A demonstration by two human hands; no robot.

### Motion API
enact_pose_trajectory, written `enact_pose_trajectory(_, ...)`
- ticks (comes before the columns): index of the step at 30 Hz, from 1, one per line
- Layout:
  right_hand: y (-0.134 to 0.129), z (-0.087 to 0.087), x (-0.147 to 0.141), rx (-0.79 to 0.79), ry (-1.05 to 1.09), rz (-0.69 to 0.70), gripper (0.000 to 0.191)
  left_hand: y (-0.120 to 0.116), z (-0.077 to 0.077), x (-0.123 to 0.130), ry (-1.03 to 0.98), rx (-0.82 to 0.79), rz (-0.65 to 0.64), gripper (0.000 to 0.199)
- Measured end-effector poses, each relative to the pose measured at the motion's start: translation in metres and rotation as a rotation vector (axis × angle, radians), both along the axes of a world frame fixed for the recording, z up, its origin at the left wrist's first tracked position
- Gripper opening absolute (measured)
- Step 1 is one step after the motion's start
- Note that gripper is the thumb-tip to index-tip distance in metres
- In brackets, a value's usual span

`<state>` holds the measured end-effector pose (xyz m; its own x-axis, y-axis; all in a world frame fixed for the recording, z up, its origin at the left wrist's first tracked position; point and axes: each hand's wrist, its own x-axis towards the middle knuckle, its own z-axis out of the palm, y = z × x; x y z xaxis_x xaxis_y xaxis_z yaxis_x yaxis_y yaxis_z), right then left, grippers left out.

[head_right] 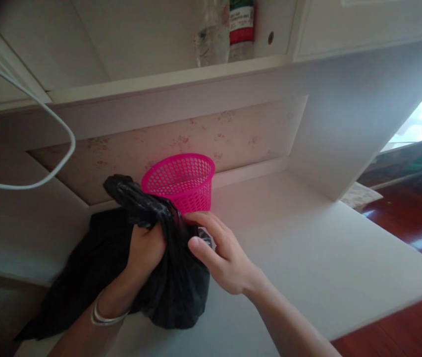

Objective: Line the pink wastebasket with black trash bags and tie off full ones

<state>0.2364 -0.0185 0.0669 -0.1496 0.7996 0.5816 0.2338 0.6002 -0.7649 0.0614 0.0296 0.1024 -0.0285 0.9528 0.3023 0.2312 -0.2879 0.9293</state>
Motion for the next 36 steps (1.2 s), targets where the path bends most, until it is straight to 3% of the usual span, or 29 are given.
enact_pose_trajectory(5,0.001,0.001,-0.01,0.012,-0.012,0.009,0.048,-0.002,0.009,0.005,0.013,0.01,-0.004,0.024)
enact_pose_trajectory(10,0.016,-0.019,-0.02,-0.001,0.04,-0.103,0.037,0.006,-0.006,-0.001,0.045,-0.013,-0.042,0.023)
enact_pose_trajectory(13,0.028,-0.03,-0.021,-0.069,0.177,-0.163,0.03,0.014,-0.016,-0.01,0.065,-0.011,-0.031,0.023)
enact_pose_trajectory(19,0.039,-0.039,-0.003,-0.216,0.383,-0.096,0.039,0.023,-0.027,-0.049,0.096,0.015,-0.088,0.027)
enact_pose_trajectory(27,0.05,-0.07,0.058,-0.232,0.59,-0.284,0.023,0.028,-0.043,-0.116,0.14,-0.002,-0.007,0.03)
enact_pose_trajectory(31,0.052,-0.057,0.069,-0.212,0.497,-0.166,0.032,0.02,-0.044,-0.122,0.025,-0.007,-0.05,0.029)
enact_pose_trajectory(36,0.064,-0.026,0.029,-0.171,0.199,-0.109,0.07,0.005,-0.036,-0.109,0.021,0.045,-0.163,0.026)
